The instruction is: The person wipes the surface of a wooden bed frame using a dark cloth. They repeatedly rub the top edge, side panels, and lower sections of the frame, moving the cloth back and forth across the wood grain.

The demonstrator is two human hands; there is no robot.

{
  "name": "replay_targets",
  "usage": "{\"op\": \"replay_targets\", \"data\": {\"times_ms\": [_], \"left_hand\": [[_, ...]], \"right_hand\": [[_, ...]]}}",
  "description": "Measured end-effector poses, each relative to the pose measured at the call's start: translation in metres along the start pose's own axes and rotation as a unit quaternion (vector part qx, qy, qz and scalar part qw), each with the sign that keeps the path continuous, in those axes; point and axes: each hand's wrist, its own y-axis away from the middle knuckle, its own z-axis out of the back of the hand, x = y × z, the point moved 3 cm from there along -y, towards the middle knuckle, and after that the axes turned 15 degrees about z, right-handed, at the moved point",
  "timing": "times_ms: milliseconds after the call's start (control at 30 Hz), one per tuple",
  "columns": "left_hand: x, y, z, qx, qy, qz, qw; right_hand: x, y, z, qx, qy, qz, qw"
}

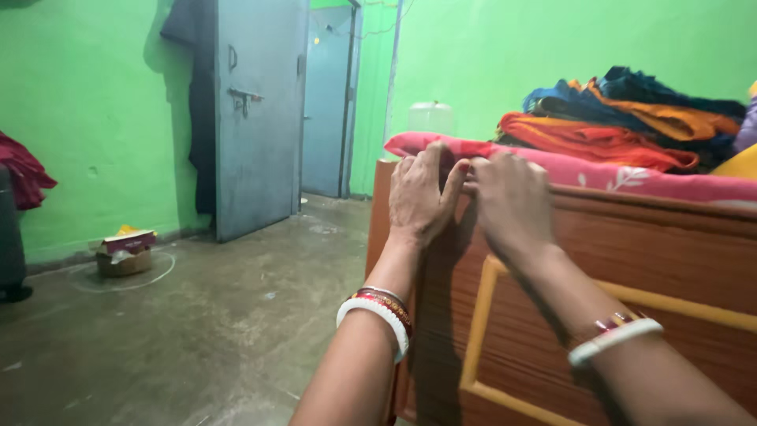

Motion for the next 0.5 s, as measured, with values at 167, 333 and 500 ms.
{"op": "replay_targets", "data": {"times_ms": [167, 333, 500], "left_hand": [[-0.014, -0.005, -0.001, 0.025, -0.090, 0.026, 0.995], [-0.026, 0.015, -0.003, -0.006, -0.061, -0.074, 0.995], [-0.024, 0.018, -0.019, 0.004, 0.008, -0.014, 1.000]], "right_hand": [[-0.040, 0.047, 0.048, 0.044, 0.029, -0.011, 0.999], [-0.058, 0.078, 0.065, 0.002, 0.091, -0.034, 0.995], [-0.046, 0.061, 0.041, 0.002, 0.061, -0.060, 0.996]]}}
